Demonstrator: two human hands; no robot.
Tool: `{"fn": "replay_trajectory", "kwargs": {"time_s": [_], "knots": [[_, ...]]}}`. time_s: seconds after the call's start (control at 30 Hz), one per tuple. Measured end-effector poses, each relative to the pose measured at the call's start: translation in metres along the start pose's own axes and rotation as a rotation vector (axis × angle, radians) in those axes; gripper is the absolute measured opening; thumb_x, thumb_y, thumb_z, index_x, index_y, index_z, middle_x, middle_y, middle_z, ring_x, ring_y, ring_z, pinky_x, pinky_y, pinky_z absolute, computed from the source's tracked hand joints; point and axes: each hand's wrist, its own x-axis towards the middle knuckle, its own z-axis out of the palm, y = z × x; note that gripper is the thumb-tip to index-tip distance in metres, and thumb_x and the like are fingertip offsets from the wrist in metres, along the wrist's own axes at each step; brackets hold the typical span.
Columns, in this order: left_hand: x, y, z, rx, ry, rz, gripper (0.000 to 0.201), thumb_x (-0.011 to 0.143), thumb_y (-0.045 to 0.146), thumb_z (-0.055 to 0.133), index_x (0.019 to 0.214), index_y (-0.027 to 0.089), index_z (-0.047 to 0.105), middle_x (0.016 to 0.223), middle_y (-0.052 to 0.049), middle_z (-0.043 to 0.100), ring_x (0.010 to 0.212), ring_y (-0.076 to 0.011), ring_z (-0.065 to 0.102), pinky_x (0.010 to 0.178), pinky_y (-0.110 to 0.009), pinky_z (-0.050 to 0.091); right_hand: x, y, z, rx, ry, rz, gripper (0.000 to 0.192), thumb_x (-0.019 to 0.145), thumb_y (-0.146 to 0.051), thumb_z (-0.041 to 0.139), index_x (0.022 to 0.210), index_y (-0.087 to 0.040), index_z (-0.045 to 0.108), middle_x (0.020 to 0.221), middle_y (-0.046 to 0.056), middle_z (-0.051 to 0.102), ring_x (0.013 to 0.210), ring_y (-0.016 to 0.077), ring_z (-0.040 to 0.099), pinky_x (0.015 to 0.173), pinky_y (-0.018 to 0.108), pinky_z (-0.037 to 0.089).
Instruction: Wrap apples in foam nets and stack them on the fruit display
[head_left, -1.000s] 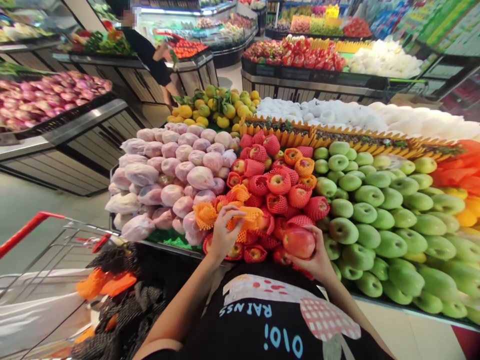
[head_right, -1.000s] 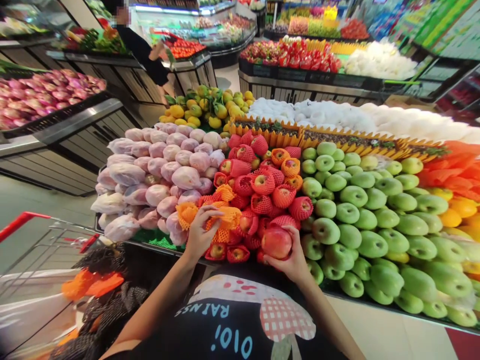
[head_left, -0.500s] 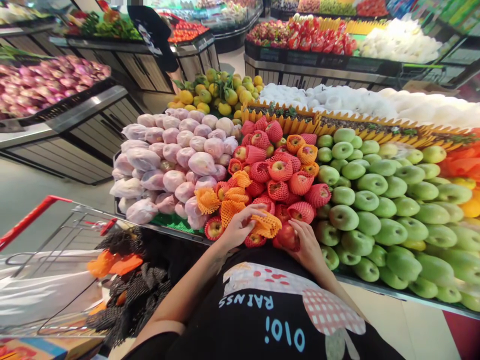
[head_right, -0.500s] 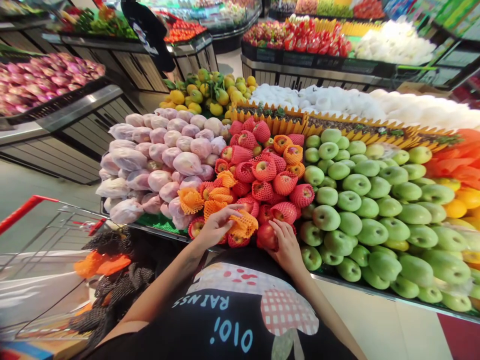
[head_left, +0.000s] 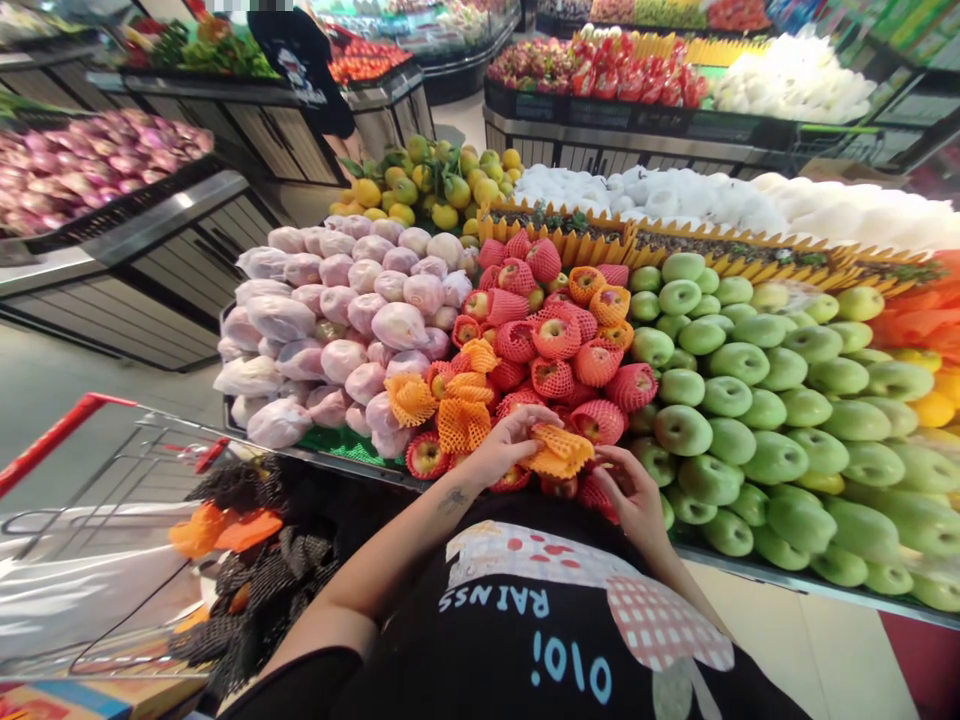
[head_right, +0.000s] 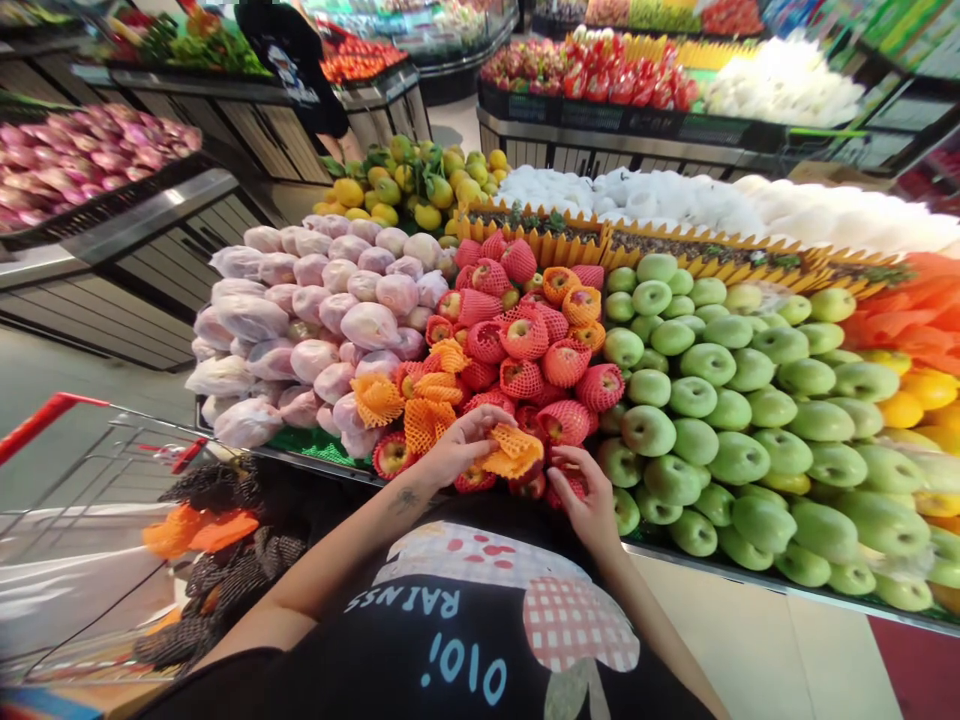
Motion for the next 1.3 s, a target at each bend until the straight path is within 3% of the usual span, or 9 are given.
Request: {"fn": "replay_trajectory", "kwargs": {"time_s": [0.17, 0.43, 0.53, 0.63, 0.77, 0.9, 1.07, 1.17, 1.3], "knots": [[0.014, 0.005, 0.022, 0.092, -0.263, 0.017, 0.036, 0.082, 0.021, 0.077, 0.116, 0.018, 0.067, 0.118, -0.011, 0.068, 0.108, -0.0212, 0.066, 0.094, -0.032, 0.052, 0.006, -0.014, 0.011, 0.514, -0.15, 0.359, 0.042, 0.081, -0.065, 0.07, 0.096, -0.026, 0.072, 0.094, 0.004, 0.076, 0.082, 0.0235, 0.072, 0.075, 0.036, 0.06], [0.007, -0.02, 0.003, 0.297, -0.015, 0.106, 0.036, 0.08, 0.019, 0.077, 0.114, 0.019, 0.067, 0.12, -0.01, 0.067, 0.115, -0.023, 0.063, 0.101, -0.036, 0.049, 0.01, -0.007, 0.024, 0.741, -0.057, 0.415, 0.037, 0.063, -0.039, 0.092, 0.083, -0.026, 0.064, 0.089, -0.002, 0.07, 0.08, 0.0184, 0.067, 0.077, 0.033, 0.059], [-0.012, -0.03, -0.011, 0.381, 0.093, 0.033, 0.032, 0.081, 0.026, 0.078, 0.111, 0.018, 0.07, 0.112, -0.009, 0.07, 0.103, -0.0207, 0.065, 0.092, -0.032, 0.051, 0.009, -0.002, 0.029, 0.749, -0.07, 0.427, 0.041, 0.056, -0.034, 0.094, 0.072, -0.024, 0.058, 0.084, -0.003, 0.068, 0.077, 0.016, 0.065, 0.073, 0.029, 0.057], [-0.027, -0.028, -0.018, 0.343, 0.068, -0.079, 0.044, 0.08, 0.031, 0.081, 0.12, 0.019, 0.068, 0.105, -0.007, 0.071, 0.093, -0.0185, 0.066, 0.084, -0.03, 0.051, 0.009, -0.002, 0.033, 0.746, -0.107, 0.428, 0.044, 0.056, -0.034, 0.095, 0.069, -0.023, 0.054, 0.074, -0.005, 0.064, 0.07, 0.0139, 0.062, 0.068, 0.026, 0.055], [-0.036, -0.018, -0.02, -0.034, -0.097, -0.221, 0.056, 0.074, 0.035, 0.086, 0.125, 0.019, 0.066, 0.105, -0.008, 0.071, 0.091, -0.0185, 0.067, 0.083, -0.03, 0.051, 0.011, -0.004, 0.036, 0.692, -0.3, 0.463, 0.041, 0.061, -0.036, 0.093, 0.082, -0.024, 0.06, 0.079, -0.003, 0.066, 0.07, 0.0144, 0.063, 0.066, 0.026, 0.052], [-0.044, -0.018, -0.027, -0.267, -0.007, -0.229, 0.054, 0.067, 0.036, 0.09, 0.113, 0.019, 0.068, 0.097, -0.005, 0.07, 0.085, -0.016, 0.066, 0.08, -0.027, 0.049, 0.01, -0.002, 0.036, 0.548, -0.431, 0.479, 0.038, 0.062, -0.042, 0.093, 0.078, -0.02, 0.065, 0.081, 0.001, 0.068, 0.074, 0.0165, 0.063, 0.07, 0.029, 0.051], [-0.052, -0.027, -0.036, 0.0, 0.177, -0.292, 0.043, 0.071, 0.034, 0.088, 0.104, 0.017, 0.067, 0.086, 0.0, 0.066, 0.079, -0.0125, 0.061, 0.079, -0.026, 0.047, 0.008, 0.002, 0.04, 0.536, -0.248, 0.436, 0.048, 0.068, -0.065, 0.082, 0.074, -0.024, 0.057, 0.082, -0.001, 0.064, 0.075, 0.0157, 0.059, 0.07, 0.029, 0.051], [-0.052, -0.035, -0.038, 0.139, 0.226, -0.312, 0.041, 0.073, 0.044, 0.084, 0.097, 0.014, 0.067, 0.086, -0.002, 0.067, 0.079, -0.0141, 0.061, 0.078, -0.027, 0.047, 0.012, 0.006, 0.048, 0.466, -0.191, 0.435, 0.048, 0.073, -0.067, 0.077, 0.076, -0.024, 0.055, 0.067, -0.004, 0.056, 0.059, 0.0133, 0.05, 0.058, 0.027, 0.046], [-0.05, -0.045, -0.038, 0.414, 0.349, -0.233, 0.032, 0.083, 0.048, 0.069, 0.089, 0.017, 0.063, 0.083, -0.002, 0.065, 0.074, -0.0155, 0.058, 0.072, -0.028, 0.045, 0.021, 0.013, 0.058, 0.337, -0.122, 0.38, 0.048, 0.072, -0.067, 0.078, 0.076, -0.023, 0.058, 0.072, -0.002, 0.059, 0.066, 0.0154, 0.053, 0.064, 0.029, 0.047]]}}
